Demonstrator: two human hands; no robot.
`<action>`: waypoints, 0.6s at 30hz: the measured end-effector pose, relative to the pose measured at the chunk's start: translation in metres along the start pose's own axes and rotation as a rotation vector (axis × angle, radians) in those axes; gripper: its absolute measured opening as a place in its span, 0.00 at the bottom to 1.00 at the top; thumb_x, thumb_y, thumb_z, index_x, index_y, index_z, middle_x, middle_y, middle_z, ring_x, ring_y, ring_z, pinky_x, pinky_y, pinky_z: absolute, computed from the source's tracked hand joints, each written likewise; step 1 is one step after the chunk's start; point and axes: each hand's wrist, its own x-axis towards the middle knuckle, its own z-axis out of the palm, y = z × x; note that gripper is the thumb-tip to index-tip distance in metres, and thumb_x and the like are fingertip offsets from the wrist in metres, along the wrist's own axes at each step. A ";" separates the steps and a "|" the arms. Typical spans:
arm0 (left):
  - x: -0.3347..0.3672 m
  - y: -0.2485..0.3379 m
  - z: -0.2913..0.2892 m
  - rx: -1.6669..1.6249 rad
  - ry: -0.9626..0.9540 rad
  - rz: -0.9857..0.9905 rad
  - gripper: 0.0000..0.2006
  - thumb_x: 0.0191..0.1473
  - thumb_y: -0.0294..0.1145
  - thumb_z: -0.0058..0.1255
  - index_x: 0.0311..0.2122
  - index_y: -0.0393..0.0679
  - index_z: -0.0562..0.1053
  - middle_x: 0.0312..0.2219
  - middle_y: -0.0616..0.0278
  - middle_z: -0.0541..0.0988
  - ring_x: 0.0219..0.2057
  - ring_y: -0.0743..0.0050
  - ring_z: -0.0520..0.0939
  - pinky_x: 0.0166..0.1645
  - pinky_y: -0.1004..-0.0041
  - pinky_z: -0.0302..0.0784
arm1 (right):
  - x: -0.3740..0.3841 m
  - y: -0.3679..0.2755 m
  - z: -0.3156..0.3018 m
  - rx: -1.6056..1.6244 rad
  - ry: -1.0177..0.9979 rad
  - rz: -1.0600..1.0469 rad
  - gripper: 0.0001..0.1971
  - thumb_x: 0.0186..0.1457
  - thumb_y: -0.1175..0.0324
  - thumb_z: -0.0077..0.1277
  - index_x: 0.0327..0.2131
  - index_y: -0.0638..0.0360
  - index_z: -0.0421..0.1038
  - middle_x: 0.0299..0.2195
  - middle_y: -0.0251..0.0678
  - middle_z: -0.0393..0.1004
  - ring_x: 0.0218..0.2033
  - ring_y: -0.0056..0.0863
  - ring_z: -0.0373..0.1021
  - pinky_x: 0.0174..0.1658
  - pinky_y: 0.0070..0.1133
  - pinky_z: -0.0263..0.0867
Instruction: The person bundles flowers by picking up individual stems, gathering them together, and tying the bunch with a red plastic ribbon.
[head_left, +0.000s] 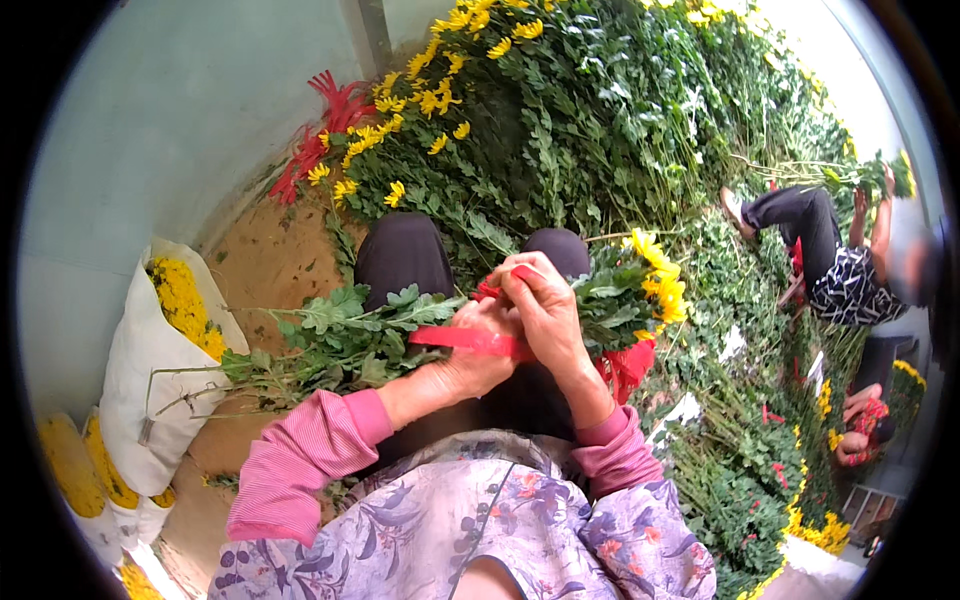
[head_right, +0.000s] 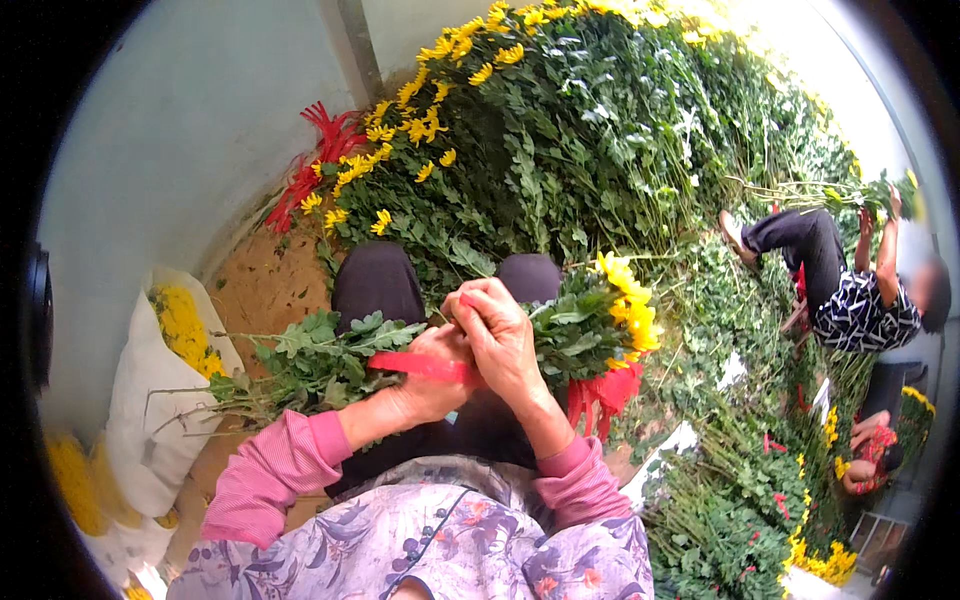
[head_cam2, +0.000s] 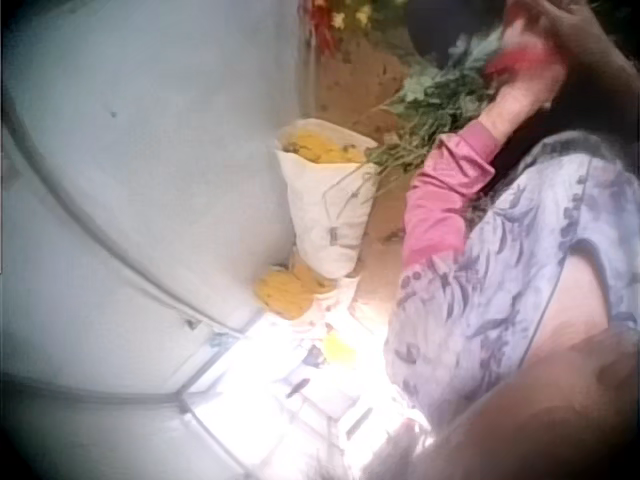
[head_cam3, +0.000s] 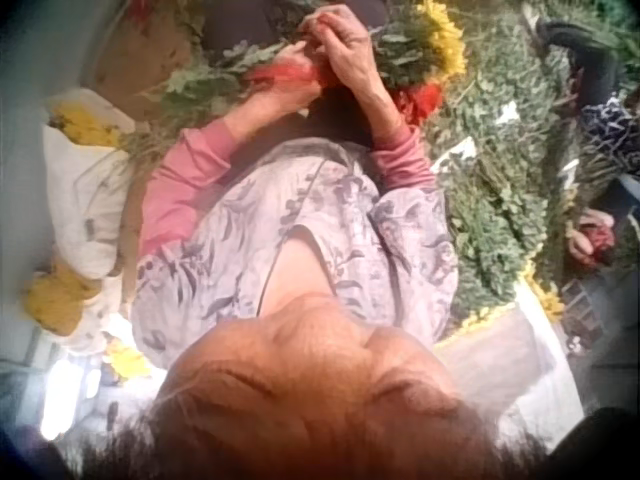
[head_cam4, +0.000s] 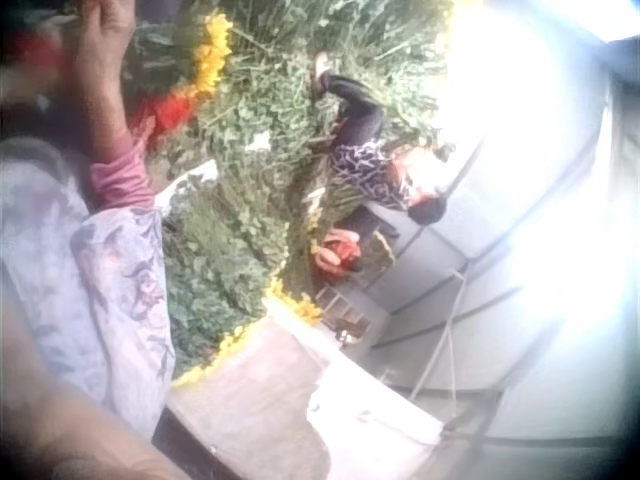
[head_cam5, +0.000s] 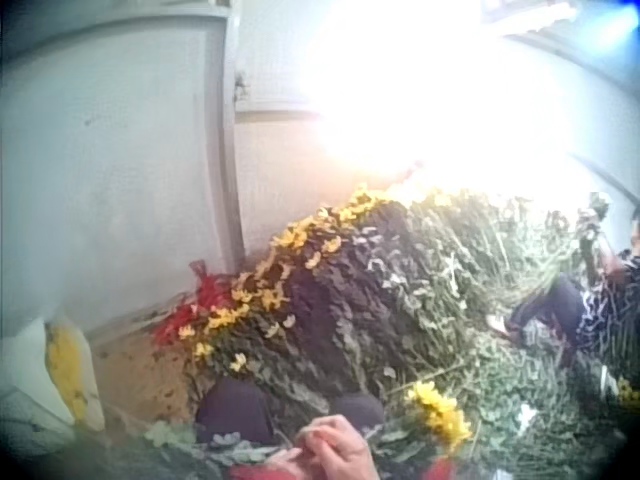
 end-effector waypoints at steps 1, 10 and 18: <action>0.001 0.005 -0.006 -0.010 0.080 0.007 0.11 0.40 0.31 0.57 0.32 0.42 0.75 0.32 0.54 0.76 0.36 0.52 0.77 0.39 0.60 0.72 | 0.001 -0.001 -0.002 0.105 -0.017 0.029 0.09 0.62 0.69 0.48 0.33 0.66 0.73 0.32 0.31 0.72 0.31 0.18 0.70 0.36 0.17 0.67; 0.004 0.010 -0.021 -0.241 0.186 0.024 0.10 0.45 0.21 0.54 0.36 0.39 0.75 0.33 0.53 0.77 0.37 0.51 0.78 0.42 0.63 0.75 | -0.001 -0.003 -0.025 0.460 -0.013 0.167 0.10 0.64 0.67 0.45 0.37 0.63 0.73 0.31 0.28 0.74 0.32 0.14 0.70 0.38 0.15 0.67; 0.010 0.005 -0.036 -0.266 0.072 -0.045 0.12 0.42 0.27 0.60 0.33 0.39 0.73 0.30 0.51 0.77 0.35 0.52 0.78 0.41 0.64 0.74 | 0.012 0.004 -0.021 0.327 -0.059 0.222 0.10 0.64 0.64 0.45 0.37 0.60 0.73 0.30 0.27 0.75 0.29 0.13 0.70 0.35 0.14 0.67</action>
